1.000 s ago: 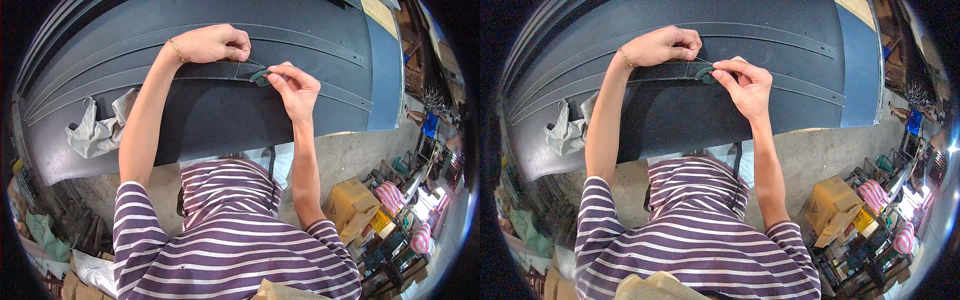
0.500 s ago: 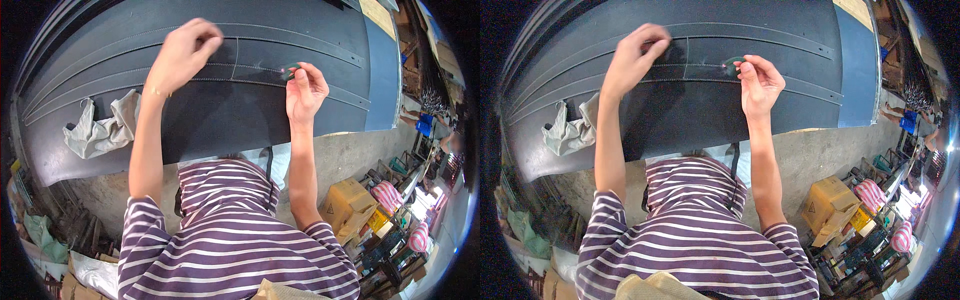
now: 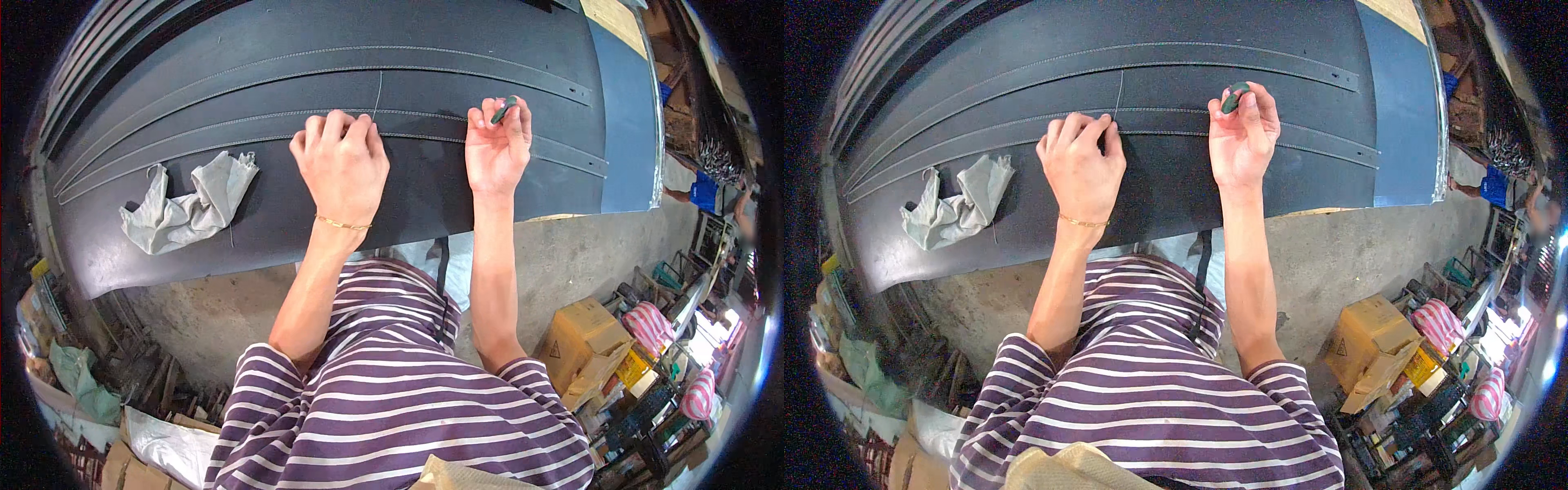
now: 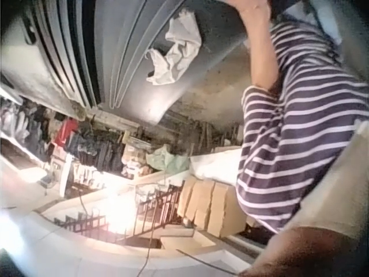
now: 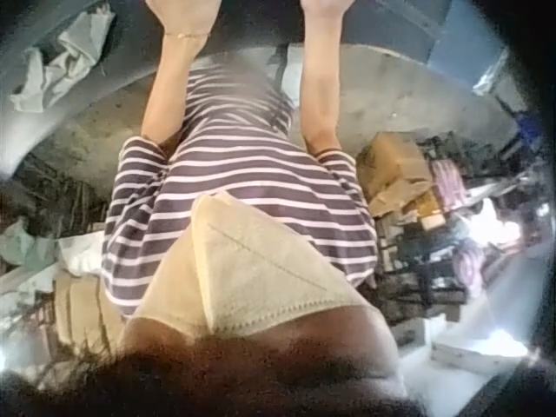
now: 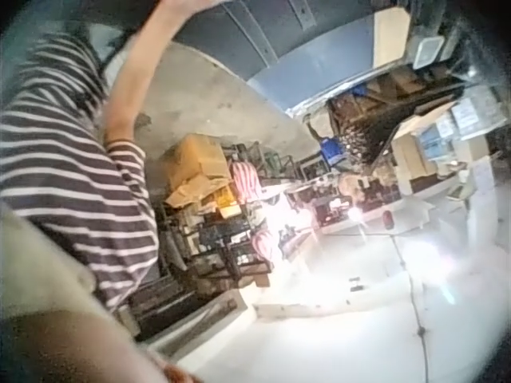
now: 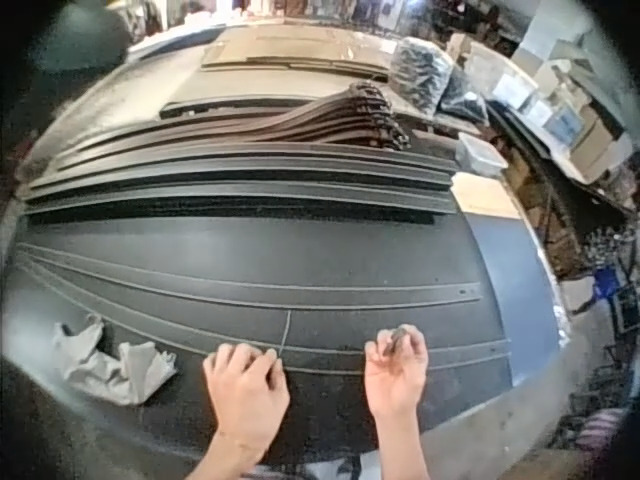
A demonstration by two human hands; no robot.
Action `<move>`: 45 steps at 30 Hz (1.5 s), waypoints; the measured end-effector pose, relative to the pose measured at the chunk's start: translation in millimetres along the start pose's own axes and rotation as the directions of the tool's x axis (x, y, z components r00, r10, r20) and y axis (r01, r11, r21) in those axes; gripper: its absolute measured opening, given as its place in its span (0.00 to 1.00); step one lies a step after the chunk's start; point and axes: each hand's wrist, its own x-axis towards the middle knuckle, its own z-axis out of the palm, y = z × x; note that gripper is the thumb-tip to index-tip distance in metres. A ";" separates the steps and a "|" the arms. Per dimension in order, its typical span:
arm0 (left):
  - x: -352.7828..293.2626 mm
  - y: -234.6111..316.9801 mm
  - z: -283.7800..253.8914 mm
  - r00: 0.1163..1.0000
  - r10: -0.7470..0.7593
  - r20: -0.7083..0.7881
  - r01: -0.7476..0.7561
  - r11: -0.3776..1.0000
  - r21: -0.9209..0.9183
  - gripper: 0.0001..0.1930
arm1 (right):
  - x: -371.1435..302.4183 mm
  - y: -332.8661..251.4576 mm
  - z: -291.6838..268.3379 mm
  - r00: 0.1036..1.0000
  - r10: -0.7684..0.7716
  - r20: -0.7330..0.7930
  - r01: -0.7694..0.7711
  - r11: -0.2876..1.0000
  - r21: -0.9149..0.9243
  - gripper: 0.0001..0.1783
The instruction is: Applying edge paint to the sides of leather belts using a small applicator and wiping excess with a cloth.
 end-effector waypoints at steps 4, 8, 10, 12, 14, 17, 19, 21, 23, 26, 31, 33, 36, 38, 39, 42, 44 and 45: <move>18.6 12.7 -3.8 0.988 -0.012 0.151 -0.009 0.991 0.133 0.04 | 0.1 -0.8 1.1 1.000 -0.004 -0.022 0.005 1.000 0.019 0.08; 34.4 23.0 -8.2 0.949 0.052 0.311 -0.161 0.927 0.338 0.05 | -2.1 -1.0 0.2 0.999 -0.003 -0.040 0.007 0.993 0.117 0.08; 39.0 24.0 -7.1 0.941 0.039 0.336 -0.163 0.923 0.349 0.05 | -2.0 -1.8 0.1 0.998 -0.010 -0.061 0.020 0.987 0.157 0.08; 44.6 25.7 -7.8 0.929 0.029 0.368 -0.168 0.920 0.353 0.06 | -2.5 -0.7 0.0 0.996 -0.021 -0.092 0.036 0.985 0.168 0.08; 50.3 27.2 -10.2 0.888 -0.086 0.451 -0.059 0.953 0.297 0.06 | -2.3 2.6 0.1 0.992 -0.035 -0.122 0.056 0.983 0.174 0.09; 49.4 12.1 -10.9 0.888 -0.070 0.455 -0.025 0.980 0.198 0.07 | 0.7 7.7 -1.0 0.996 -0.047 -0.078 0.061 0.981 0.186 0.09; 43.5 -3.1 -8.5 0.905 -0.005 0.425 -0.041 0.994 0.100 0.09 | 1.6 8.0 1.2 0.994 -0.058 -0.098 0.074 0.984 0.161 0.09; 34.7 -8.5 -14.8 0.934 0.010 0.357 0.042 0.990 -0.137 0.08 | 2.0 8.1 3.8 0.992 -0.064 -0.112 0.079 0.987 0.138 0.08; 23.8 -15.9 -14.8 0.940 0.048 0.337 0.012 0.985 -0.174 0.07 | 2.6 8.4 4.5 0.991 -0.065 -0.118 0.080 0.989 0.123 0.08; 11.7 -24.3 -13.2 0.963 0.118 0.244 -0.031 0.943 -0.331 0.03 | 2.9 8.6 3.7 0.993 -0.071 -0.099 0.083 0.989 0.121 0.08; -3.9 -18.4 -2.6 0.993 0.109 0.039 -0.074 0.854 -0.516 0.06 | 3.5 11.9 1.8 0.993 -0.062 -0.105 0.068 0.996 0.059 0.08; -8.3 -20.5 -1.9 0.985 0.087 0.152 -0.002 0.875 -0.484 0.05 | 3.8 11.6 1.3 0.993 -0.056 -0.103 0.062 0.997 0.052 0.08; -12.1 -19.6 -6.2 0.971 -0.015 0.238 0.162 0.774 -0.613 0.08 | 3.2 10.3 2.7 0.995 -0.050 -0.085 0.054 0.998 0.038 0.08; -14.3 -17.3 -10.1 0.957 -0.060 0.285 0.243 0.705 -0.666 0.10 | 2.0 9.9 3.7 0.992 -0.044 -0.120 0.040 0.999 -0.033 0.08; -16.2 -16.1 -11.4 0.957 -0.089 0.275 0.259 0.686 -0.680 0.13 | 1.7 9.8 4.7 0.992 -0.041 -0.120 0.037 0.999 -0.040 0.08; -24.0 -12.9 -12.2 0.962 -0.148 0.229 0.269 0.652 -0.709 0.19 | 0.7 10.6 9.6 0.991 -0.065 -0.121 0.056 0.996 -0.072 0.08; -29.5 -14.5 -15.9 0.983 -0.093 0.160 0.178 0.712 -0.679 0.24 | -0.6 11.0 15.1 0.987 -0.102 -0.122 0.045 0.916 -0.399 0.09; -32.0 -15.5 -17.7 0.981 -0.098 0.165 0.185 0.707 -0.682 0.24 | -1.3 12.4 19.3 0.987 -0.098 -0.124 0.039 0.913 -0.407 0.09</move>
